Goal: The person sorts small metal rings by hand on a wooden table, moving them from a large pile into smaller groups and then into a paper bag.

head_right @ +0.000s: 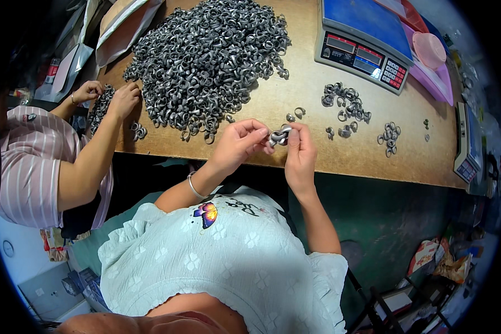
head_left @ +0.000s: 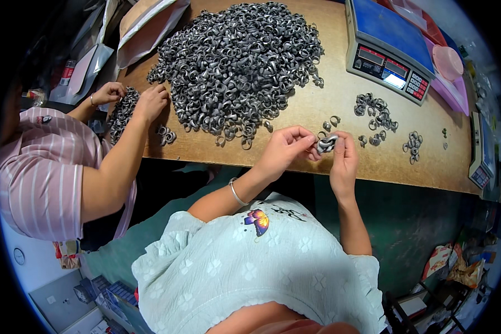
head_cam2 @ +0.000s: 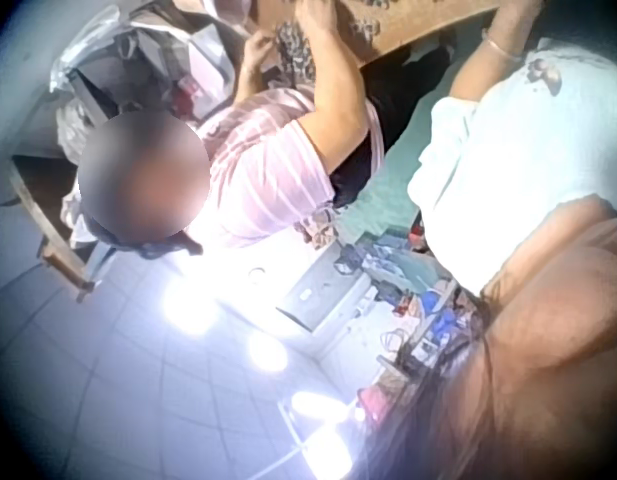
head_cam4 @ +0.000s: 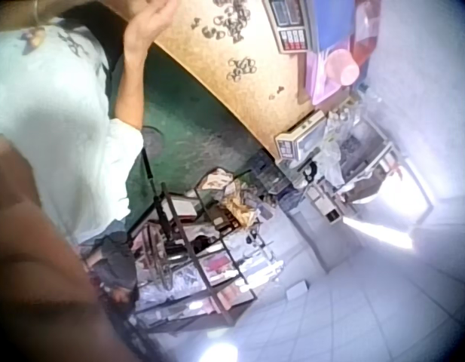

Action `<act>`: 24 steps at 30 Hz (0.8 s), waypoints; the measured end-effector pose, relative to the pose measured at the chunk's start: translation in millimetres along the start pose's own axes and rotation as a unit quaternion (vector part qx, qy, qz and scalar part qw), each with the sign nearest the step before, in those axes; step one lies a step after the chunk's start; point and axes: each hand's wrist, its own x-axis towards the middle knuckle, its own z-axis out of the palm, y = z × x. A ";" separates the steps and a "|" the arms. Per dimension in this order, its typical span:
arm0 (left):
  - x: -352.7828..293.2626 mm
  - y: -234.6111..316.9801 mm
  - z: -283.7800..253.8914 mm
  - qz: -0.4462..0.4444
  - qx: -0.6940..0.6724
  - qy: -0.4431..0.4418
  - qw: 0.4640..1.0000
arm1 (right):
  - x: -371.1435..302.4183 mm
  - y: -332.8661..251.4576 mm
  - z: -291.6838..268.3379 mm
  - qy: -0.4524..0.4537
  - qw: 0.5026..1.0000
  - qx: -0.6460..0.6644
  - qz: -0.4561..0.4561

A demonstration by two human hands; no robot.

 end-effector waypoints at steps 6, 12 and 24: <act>-5.0 7.4 27.1 0.104 0.221 0.086 0.966 | 1.9 1.6 -1.7 -0.002 1.000 0.018 0.013; -2.2 -1.0 18.1 0.082 0.255 0.075 0.960 | 4.8 1.0 -6.8 -0.057 0.975 0.171 0.131; -0.3 -1.0 13.0 0.125 0.194 0.083 0.970 | 2.5 -5.0 -2.2 -0.093 0.990 0.092 0.058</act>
